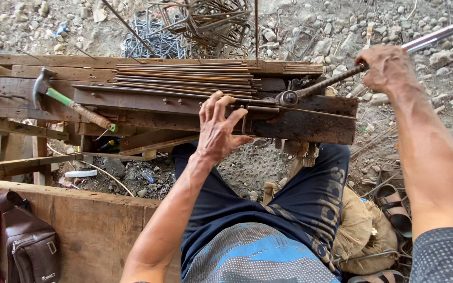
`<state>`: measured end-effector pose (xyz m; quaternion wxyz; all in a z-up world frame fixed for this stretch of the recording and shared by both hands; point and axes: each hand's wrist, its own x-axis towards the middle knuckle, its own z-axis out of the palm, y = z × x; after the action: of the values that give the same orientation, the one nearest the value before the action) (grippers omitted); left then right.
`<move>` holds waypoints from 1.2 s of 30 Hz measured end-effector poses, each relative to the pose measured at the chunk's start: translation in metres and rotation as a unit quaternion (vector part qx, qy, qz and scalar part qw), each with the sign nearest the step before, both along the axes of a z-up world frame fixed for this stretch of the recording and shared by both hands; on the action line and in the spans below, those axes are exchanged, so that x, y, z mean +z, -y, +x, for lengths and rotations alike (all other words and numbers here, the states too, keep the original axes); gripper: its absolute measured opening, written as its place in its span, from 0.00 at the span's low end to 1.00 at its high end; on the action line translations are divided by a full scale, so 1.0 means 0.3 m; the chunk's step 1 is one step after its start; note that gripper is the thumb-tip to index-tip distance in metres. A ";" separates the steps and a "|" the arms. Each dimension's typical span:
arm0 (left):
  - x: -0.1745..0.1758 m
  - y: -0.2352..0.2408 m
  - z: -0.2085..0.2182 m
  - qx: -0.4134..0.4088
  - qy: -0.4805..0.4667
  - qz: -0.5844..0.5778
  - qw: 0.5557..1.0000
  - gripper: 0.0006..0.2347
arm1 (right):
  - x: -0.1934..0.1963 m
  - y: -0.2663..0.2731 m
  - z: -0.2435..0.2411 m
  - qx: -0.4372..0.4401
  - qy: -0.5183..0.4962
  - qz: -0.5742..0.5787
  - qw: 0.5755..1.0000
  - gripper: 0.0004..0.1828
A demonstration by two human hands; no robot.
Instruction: The person bends thin metal rods into U-shapes using a manual bending jig. They insert the rods into the jig, rotate a lever to bend the metal, and then remove the finished pieces. The person also uses a hammer to tap the rods during the process.
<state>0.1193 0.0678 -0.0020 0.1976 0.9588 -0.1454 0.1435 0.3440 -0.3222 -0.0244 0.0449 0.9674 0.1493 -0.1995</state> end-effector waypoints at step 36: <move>0.030 -0.052 0.064 -0.088 -0.052 0.068 0.992 0.37 | -0.042 0.255 -0.346 -0.214 -0.057 -0.074 0.972 0.26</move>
<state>0.1385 0.0834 0.0071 0.1514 0.9596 -0.2282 0.0651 0.2401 -0.3986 -0.0371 0.0639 0.9579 -0.0740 -0.2701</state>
